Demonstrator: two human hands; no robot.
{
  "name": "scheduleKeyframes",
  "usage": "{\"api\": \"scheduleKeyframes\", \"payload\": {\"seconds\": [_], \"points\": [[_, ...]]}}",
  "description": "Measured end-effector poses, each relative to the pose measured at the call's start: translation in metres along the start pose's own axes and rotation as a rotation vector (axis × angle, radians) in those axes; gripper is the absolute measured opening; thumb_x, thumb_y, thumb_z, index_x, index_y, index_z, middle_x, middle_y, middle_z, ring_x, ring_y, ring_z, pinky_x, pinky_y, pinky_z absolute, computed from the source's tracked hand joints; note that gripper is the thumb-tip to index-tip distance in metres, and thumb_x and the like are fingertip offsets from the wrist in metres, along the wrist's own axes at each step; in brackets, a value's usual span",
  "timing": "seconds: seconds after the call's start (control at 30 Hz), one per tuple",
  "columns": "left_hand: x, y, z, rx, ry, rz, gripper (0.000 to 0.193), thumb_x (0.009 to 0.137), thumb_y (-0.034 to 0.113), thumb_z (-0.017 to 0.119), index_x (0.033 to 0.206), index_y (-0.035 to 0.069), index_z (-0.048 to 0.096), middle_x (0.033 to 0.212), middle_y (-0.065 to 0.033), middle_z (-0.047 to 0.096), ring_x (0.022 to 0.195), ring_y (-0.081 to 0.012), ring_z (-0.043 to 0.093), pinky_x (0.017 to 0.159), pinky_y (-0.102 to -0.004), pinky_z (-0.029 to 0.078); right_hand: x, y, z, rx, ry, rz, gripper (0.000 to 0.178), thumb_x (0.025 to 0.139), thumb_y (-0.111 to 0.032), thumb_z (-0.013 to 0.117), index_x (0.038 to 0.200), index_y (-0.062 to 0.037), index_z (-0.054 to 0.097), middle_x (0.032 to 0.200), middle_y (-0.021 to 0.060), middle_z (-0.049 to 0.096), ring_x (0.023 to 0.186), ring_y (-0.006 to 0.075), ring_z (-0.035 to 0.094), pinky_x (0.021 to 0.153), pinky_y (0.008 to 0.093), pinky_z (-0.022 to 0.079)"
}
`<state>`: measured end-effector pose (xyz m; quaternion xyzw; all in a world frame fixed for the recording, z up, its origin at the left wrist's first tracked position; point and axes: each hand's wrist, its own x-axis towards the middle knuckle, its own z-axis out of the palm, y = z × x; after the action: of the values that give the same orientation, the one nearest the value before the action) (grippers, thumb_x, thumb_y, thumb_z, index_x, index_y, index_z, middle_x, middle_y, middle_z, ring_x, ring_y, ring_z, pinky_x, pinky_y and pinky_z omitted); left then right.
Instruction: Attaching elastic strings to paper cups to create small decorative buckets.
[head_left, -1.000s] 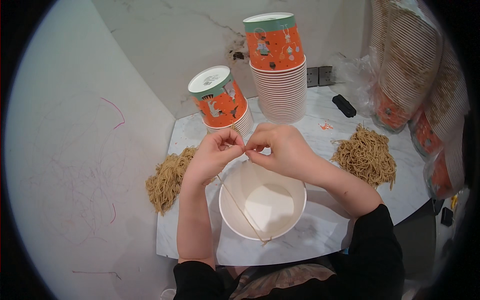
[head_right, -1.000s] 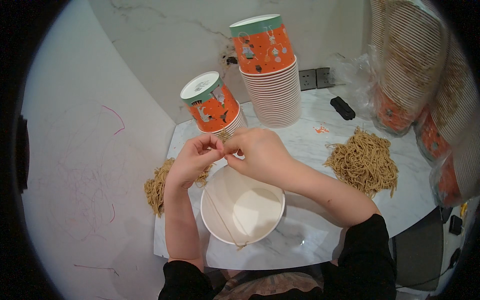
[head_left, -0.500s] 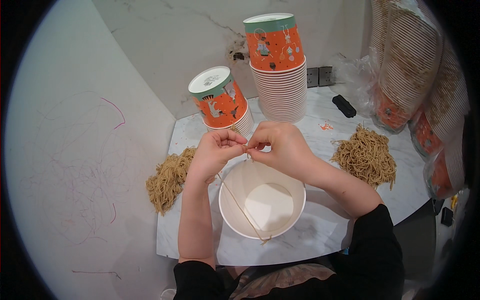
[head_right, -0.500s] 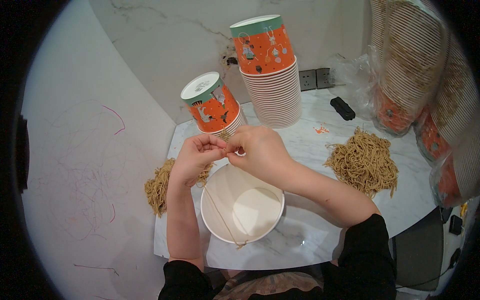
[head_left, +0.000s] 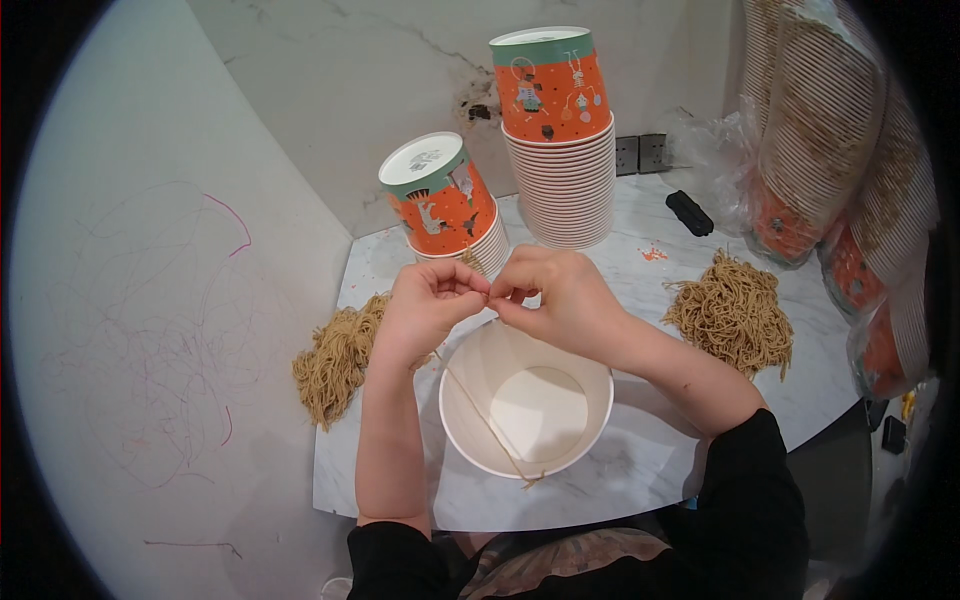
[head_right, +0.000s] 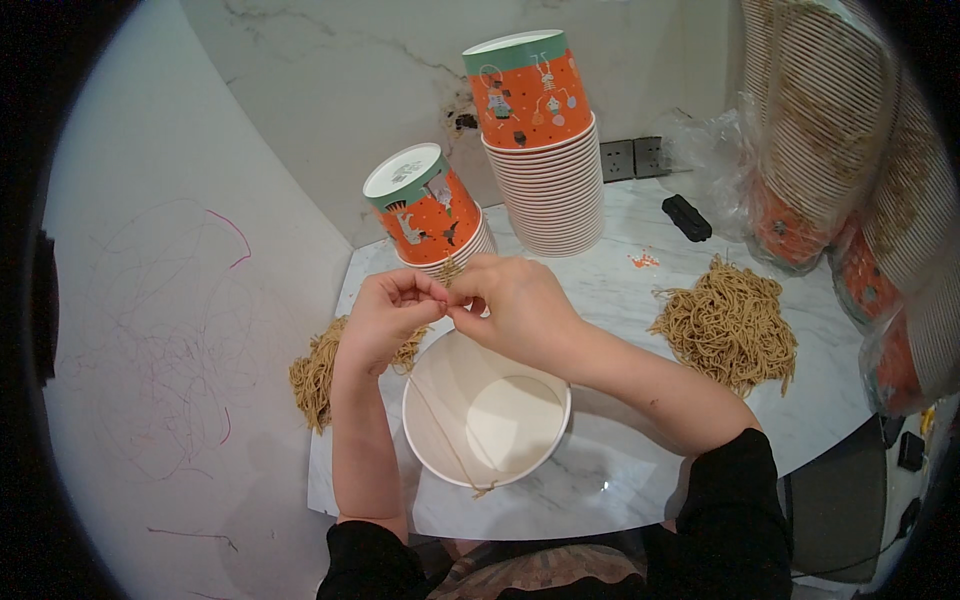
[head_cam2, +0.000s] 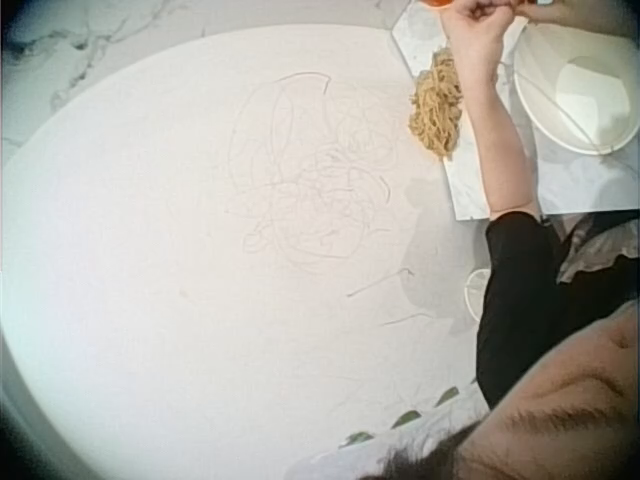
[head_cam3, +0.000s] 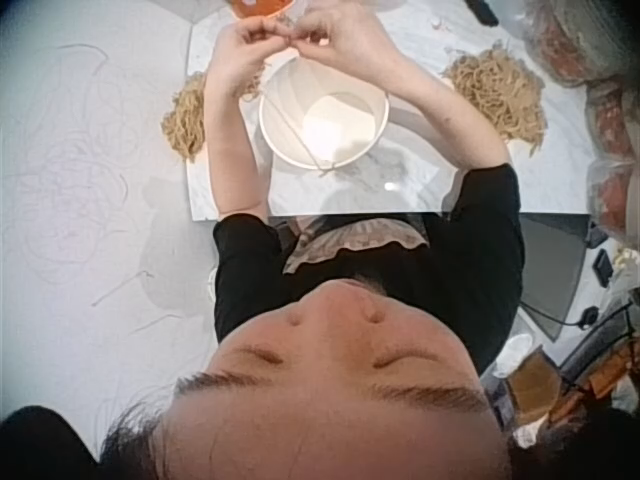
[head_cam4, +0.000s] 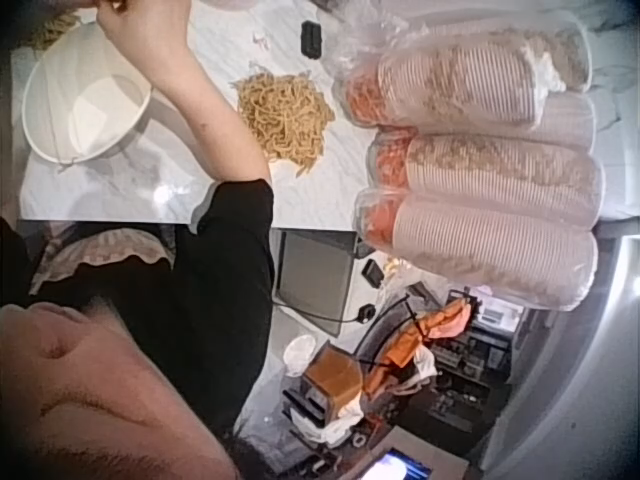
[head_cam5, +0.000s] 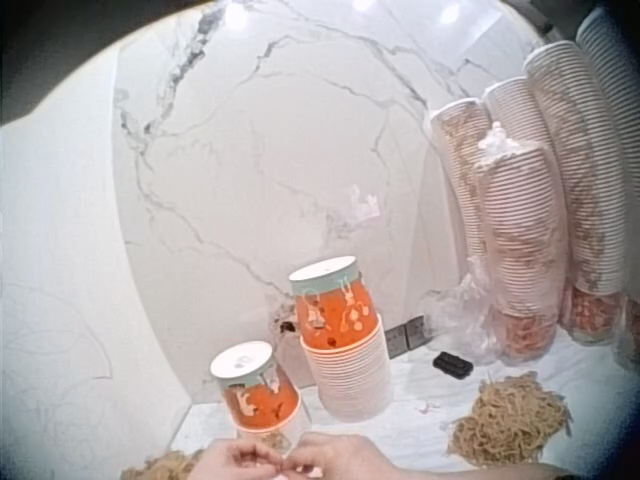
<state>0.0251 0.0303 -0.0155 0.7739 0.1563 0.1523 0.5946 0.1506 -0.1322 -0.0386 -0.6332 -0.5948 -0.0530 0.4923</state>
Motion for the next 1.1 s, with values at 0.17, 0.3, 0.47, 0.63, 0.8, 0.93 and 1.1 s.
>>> {"api": "scheduleKeyframes", "payload": {"seconds": [0.17, 0.3, 0.47, 0.63, 0.8, 0.93, 1.1], "points": [[-0.003, 0.005, 0.002, -0.003, 0.015, -0.021, 0.017, 0.081, -0.005, 0.069, 0.098, -0.005, 0.071, 0.094, -0.0087, 0.074, 0.084, -0.0105, 0.069, 0.077, -0.0232, 0.055, 0.001, 0.001, 0.001, 0.141, -0.025, 0.064, 0.009, 0.081, -0.011, 0.073, 0.086, -0.0026, 0.073, 0.082, 0.0118, 0.069, 0.076, 0.0276, 0.071, 0.067, 0.0391, 0.055], [-0.003, 0.001, 0.003, 0.039, 0.026, -0.007, 0.017, 0.079, -0.003, 0.071, 0.096, -0.006, 0.072, 0.091, -0.0092, 0.074, 0.083, -0.0122, 0.070, 0.076, -0.0250, 0.056, 0.000, 0.006, 0.005, 0.128, -0.050, 0.064, 0.010, 0.081, -0.011, 0.073, 0.085, -0.0023, 0.072, 0.083, 0.0130, 0.069, 0.077, 0.0291, 0.071, 0.067, 0.0398, 0.055], [-0.002, -0.004, 0.002, 0.265, 0.066, 0.026, 0.014, 0.078, 0.000, 0.070, 0.092, -0.003, 0.074, 0.084, -0.0058, 0.074, 0.077, -0.0093, 0.067, 0.071, -0.0256, 0.054, 0.000, 0.009, 0.006, 0.007, -0.076, -0.008, 0.009, 0.083, -0.006, 0.075, 0.088, 0.0000, 0.072, 0.084, 0.0097, 0.067, 0.073, 0.0206, 0.069, 0.065, 0.0318, 0.056], [-0.001, 0.000, 0.007, 0.231, 0.101, 0.069, 0.010, 0.081, 0.001, 0.069, 0.091, -0.002, 0.072, 0.083, -0.0022, 0.072, 0.071, -0.0054, 0.061, 0.065, -0.0224, 0.049, -0.001, 0.010, 0.007, 0.053, -0.040, 0.036, 0.010, 0.081, -0.010, 0.072, 0.087, -0.0024, 0.072, 0.086, 0.0118, 0.069, 0.076, 0.0287, 0.071, 0.067, 0.0405, 0.055], [0.004, -0.010, 0.009, 0.131, 0.116, 0.127, 0.009, 0.084, 0.001, 0.068, 0.092, -0.001, 0.070, 0.082, 0.0014, 0.069, 0.066, -0.0005, 0.052, 0.059, -0.0187, 0.042, 0.001, 0.008, 0.005, 0.065, -0.015, 0.022, 0.008, 0.085, -0.006, 0.073, 0.089, 0.0010, 0.071, 0.086, 0.0103, 0.067, 0.073, 0.0207, 0.071, 0.065, 0.0310, 0.056], [0.008, -0.015, 0.010, 0.087, 0.096, 0.167, 0.008, 0.087, 0.002, 0.068, 0.094, -0.001, 0.070, 0.081, 0.0031, 0.067, 0.065, 0.0009, 0.050, 0.058, -0.0178, 0.040, 0.002, 0.010, 0.004, 0.088, -0.008, 0.022, 0.010, 0.086, -0.005, 0.071, 0.091, 0.0024, 0.069, 0.087, 0.0106, 0.066, 0.075, 0.0196, 0.071, 0.067, 0.0302, 0.057], [0.013, -0.016, 0.013, -0.072, 0.091, 0.175, 0.009, 0.093, 0.003, 0.069, 0.101, -0.001, 0.068, 0.085, 0.0045, 0.066, 0.067, 0.0013, 0.050, 0.060, -0.0165, 0.040, 0.006, 0.012, 0.000, 0.200, 0.036, 0.078, 0.012, 0.084, -0.006, 0.068, 0.092, 0.0024, 0.066, 0.089, 0.0151, 0.066, 0.075, 0.0267, 0.070, 0.067, 0.0370, 0.055]]}}
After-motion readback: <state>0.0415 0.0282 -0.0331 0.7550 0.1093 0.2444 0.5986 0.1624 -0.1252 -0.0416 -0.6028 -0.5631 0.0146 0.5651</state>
